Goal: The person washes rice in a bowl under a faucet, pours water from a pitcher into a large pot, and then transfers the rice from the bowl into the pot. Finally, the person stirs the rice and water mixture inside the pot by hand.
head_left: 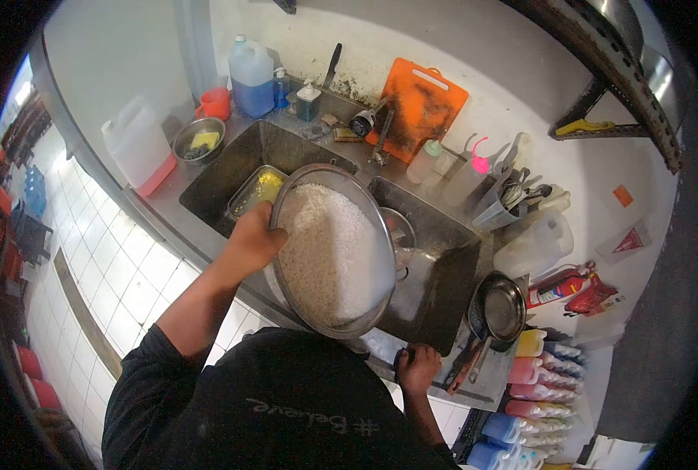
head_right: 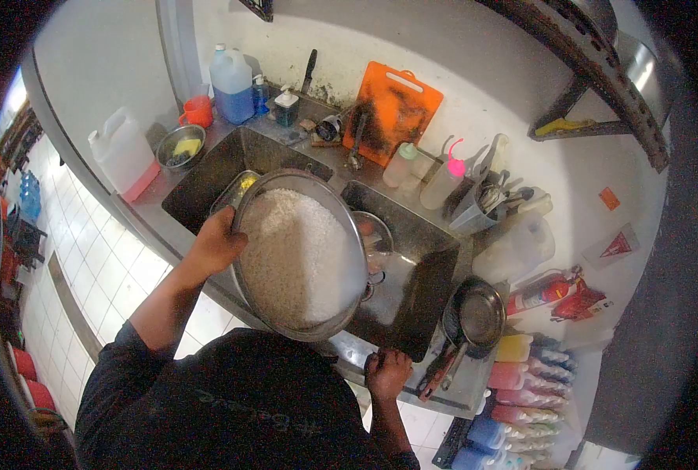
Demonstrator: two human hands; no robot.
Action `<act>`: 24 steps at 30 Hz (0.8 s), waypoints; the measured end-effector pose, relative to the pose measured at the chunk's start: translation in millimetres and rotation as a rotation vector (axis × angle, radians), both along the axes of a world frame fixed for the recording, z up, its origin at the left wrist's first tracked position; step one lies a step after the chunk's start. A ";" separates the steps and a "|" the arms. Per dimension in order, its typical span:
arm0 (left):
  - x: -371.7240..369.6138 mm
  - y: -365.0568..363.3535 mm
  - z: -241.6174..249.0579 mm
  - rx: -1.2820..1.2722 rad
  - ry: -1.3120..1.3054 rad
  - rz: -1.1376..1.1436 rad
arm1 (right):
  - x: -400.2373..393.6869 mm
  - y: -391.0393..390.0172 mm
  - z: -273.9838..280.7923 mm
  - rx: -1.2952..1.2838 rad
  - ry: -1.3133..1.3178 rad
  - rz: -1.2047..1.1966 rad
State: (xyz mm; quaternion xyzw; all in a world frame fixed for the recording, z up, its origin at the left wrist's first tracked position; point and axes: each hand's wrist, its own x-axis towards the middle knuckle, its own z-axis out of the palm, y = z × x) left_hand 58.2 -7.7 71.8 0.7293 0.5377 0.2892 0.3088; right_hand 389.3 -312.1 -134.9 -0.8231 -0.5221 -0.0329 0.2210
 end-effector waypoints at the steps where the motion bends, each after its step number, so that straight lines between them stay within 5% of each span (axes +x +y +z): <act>1: 0.1 -0.2 0.4 0.005 0.000 -0.003 | 0.3 -0.2 -0.9 0.000 0.000 0.000; 24: 8.1 3.7 -4.0 0.061 0.044 -0.021 | -5.4 1.3 14.8 -0.027 -0.018 -0.011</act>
